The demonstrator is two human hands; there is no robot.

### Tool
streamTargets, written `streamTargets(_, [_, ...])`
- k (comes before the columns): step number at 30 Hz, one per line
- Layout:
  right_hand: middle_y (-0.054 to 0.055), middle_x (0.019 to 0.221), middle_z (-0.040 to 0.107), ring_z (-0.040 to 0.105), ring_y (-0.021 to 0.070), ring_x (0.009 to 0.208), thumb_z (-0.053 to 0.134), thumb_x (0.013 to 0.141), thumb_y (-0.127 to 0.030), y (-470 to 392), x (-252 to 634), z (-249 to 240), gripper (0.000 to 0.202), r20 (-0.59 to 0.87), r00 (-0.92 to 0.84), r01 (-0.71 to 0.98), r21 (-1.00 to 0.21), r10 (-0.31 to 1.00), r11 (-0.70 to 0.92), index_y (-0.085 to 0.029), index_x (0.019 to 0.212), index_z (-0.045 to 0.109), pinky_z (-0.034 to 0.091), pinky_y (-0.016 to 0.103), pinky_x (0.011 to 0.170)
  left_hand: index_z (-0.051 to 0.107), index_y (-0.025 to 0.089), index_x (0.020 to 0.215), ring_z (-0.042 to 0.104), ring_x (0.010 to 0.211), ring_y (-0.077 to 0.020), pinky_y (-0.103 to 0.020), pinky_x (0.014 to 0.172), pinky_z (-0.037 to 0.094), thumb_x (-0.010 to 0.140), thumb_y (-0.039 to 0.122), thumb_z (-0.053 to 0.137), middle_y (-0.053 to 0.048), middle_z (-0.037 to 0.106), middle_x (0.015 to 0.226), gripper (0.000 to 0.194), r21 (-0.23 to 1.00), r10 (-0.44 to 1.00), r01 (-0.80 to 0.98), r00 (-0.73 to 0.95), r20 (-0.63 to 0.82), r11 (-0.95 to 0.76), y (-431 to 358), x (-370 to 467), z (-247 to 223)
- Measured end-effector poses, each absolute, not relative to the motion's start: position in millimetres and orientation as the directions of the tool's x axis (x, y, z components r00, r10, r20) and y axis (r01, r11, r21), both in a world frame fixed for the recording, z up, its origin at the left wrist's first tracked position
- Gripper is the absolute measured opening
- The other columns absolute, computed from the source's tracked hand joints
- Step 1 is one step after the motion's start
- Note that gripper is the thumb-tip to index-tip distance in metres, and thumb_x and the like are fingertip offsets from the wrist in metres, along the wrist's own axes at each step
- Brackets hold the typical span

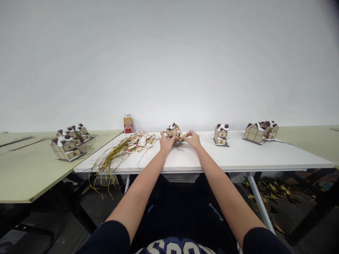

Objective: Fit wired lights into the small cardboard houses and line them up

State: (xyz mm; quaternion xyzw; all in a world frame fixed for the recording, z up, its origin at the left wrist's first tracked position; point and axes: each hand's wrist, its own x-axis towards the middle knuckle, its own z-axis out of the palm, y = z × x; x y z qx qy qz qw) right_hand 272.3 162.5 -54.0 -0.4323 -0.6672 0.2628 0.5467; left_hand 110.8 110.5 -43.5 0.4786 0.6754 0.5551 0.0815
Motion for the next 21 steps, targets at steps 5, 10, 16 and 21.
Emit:
streamTargets(5, [0.001, 0.08, 0.066, 0.061, 0.0183, 0.079, 0.073, 0.058, -0.042, 165.7, 271.0, -53.8, 0.03, 0.475, -0.008, 0.186, -0.864, 0.88, 0.468, -0.02, 0.071, 0.057, 0.046, 0.031, 0.077, 0.044, 0.02, 0.121, 0.063, 0.087, -0.0212, -0.03, 0.079, 0.045, 0.07, 0.047, 0.07, -0.005, 0.065, 0.084, 0.063, 0.83, 0.736, 0.552, -0.529, 0.422, -0.079, 111.3, 110.7, -44.1])
streamTargets(10, [0.002, 0.082, 0.067, 0.061, 0.0181, 0.08, 0.074, 0.058, -0.044, 166.8, 269.4, -55.8, 0.032, 0.491, -0.036, 0.163, -0.856, 0.87, 0.49, -0.02, 0.071, 0.058, 0.046, 0.031, 0.078, 0.044, 0.02, 0.119, 0.064, 0.086, -0.0212, -0.031, 0.078, 0.046, 0.07, 0.046, 0.07, -0.005, 0.065, 0.083, 0.061, 0.833, 0.736, 0.548, -0.533, 0.418, -0.076, 112.6, 110.3, -44.6])
streamTargets(16, [0.001, 0.08, 0.065, 0.059, 0.019, 0.078, 0.074, 0.056, -0.05, 165.8, 269.6, -57.1, 0.036, 0.496, -0.062, 0.282, -0.823, 0.866, 0.492, -0.021, 0.07, 0.058, 0.044, 0.031, 0.073, 0.044, 0.021, 0.118, 0.064, 0.083, -0.0202, -0.03, 0.076, 0.046, 0.07, 0.047, 0.07, -0.003, 0.064, 0.081, 0.06, 0.832, 0.736, 0.549, -0.532, 0.419, -0.077, 112.5, 109.6, -45.5])
streamTargets(21, [0.0, 0.077, 0.063, 0.056, 0.0187, 0.075, 0.073, 0.055, -0.051, 165.2, 269.0, -59.2, 0.038, 0.491, -0.094, 0.384, -0.785, 0.866, 0.487, -0.021, 0.072, 0.058, 0.042, 0.029, 0.068, 0.045, 0.021, 0.118, 0.063, 0.083, -0.0208, -0.03, 0.074, 0.045, 0.069, 0.047, 0.07, -0.003, 0.064, 0.08, 0.061, 0.828, 0.736, 0.554, -0.526, 0.426, -0.084, 111.6, 109.3, -45.4])
